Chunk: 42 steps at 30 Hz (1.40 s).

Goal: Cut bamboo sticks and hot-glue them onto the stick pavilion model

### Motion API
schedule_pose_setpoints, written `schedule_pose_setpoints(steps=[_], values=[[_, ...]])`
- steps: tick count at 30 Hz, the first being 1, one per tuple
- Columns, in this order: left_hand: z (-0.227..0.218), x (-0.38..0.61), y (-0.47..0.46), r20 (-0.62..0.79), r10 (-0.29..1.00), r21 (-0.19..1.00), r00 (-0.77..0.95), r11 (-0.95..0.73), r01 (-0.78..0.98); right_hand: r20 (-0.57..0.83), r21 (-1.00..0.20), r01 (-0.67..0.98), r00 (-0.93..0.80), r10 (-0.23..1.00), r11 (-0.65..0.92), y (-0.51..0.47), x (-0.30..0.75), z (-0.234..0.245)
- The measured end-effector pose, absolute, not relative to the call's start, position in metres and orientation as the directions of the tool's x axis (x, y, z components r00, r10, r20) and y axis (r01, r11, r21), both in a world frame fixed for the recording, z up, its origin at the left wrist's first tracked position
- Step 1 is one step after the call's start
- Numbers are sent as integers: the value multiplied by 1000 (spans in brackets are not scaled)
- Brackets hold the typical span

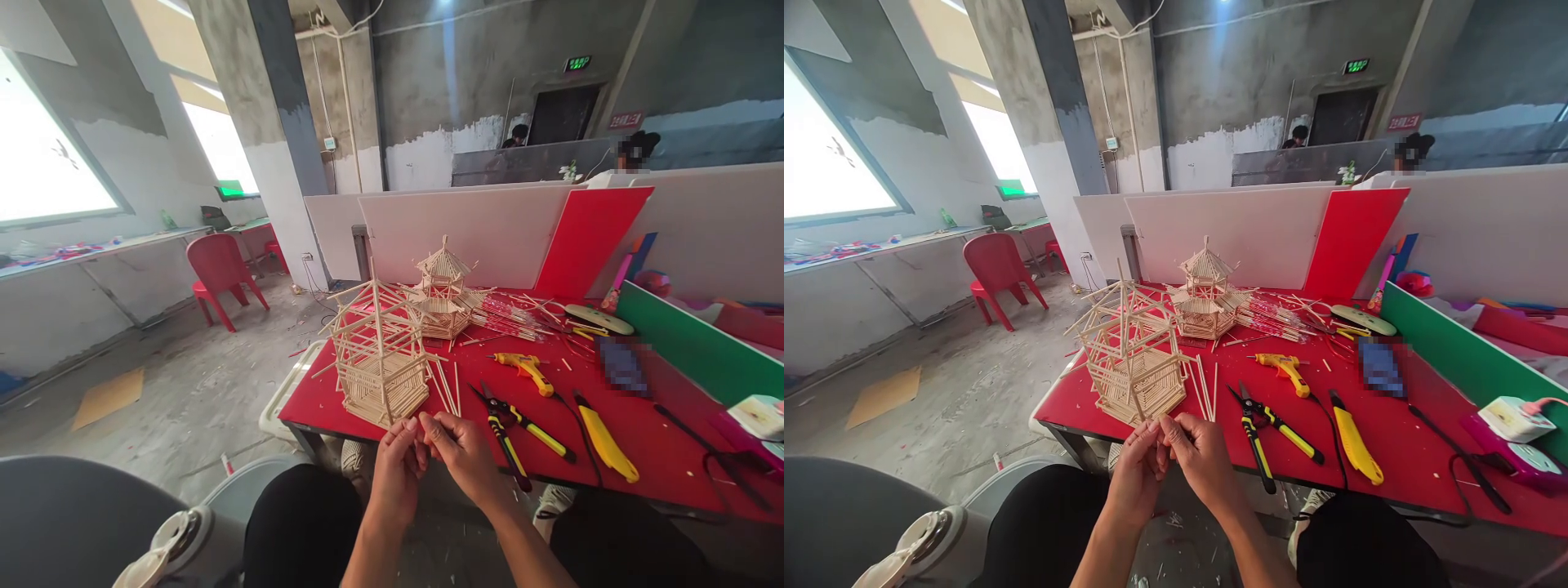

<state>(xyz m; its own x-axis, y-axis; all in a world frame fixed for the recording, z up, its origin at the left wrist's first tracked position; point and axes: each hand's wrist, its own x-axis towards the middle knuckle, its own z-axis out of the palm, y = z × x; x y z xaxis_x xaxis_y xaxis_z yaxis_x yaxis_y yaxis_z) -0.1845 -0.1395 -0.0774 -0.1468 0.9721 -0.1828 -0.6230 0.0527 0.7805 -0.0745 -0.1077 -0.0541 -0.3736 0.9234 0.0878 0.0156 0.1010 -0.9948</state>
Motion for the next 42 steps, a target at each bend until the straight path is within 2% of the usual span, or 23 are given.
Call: schedule_pose_setpoints(steps=[4, 13, 19, 22, 24, 27, 32, 34, 37, 42], values=[[-79, -184, -139, -187, 964, 783, -191, 29, -621, 136, -987, 33, -377, 916, 160, -106, -73, -54], [-85, -180, -137, -235, 952, 826, -198, 88, -557, 169, -931, 231, -412, 896, 281, -87, -52, -51], [-84, -176, -132, -231, 949, 881, -215, 110, -460, 162, -798, 406, -567, 808, 445, -55, -32, -41], [-85, -170, -126, -226, 950, 907, -214, 125, -401, 59, -673, 559, -613, 788, 485, -29, -20, -40], [-87, -164, -121, -210, 953, 928, -220, 123, -352, -2, -532, 701, -562, 827, 475, -6, -11, -40], [-90, -157, -115, -158, 959, 968, -236, 103, -230, 3, -383, 831, -437, 900, 404, 31, -1, -40], [-97, -147, -109, 105, 967, 986, -231, -71, 151, -34, -310, 889, -366, 930, 338, 70, -5, -50], [-102, -144, -106, 150, 962, 961, -229, -88, 260, -75, -304, 892, -372, 925, 334, 72, -14, -58], [-111, -143, -100, 153, 954, 948, -259, -68, 310, -124, -282, 911, -344, 931, 300, 68, -30, -71], [-121, -144, -90, 136, 944, 950, -300, -38, 311, -222, -254, 955, -211, 952, 152, 72, -57, -80]])
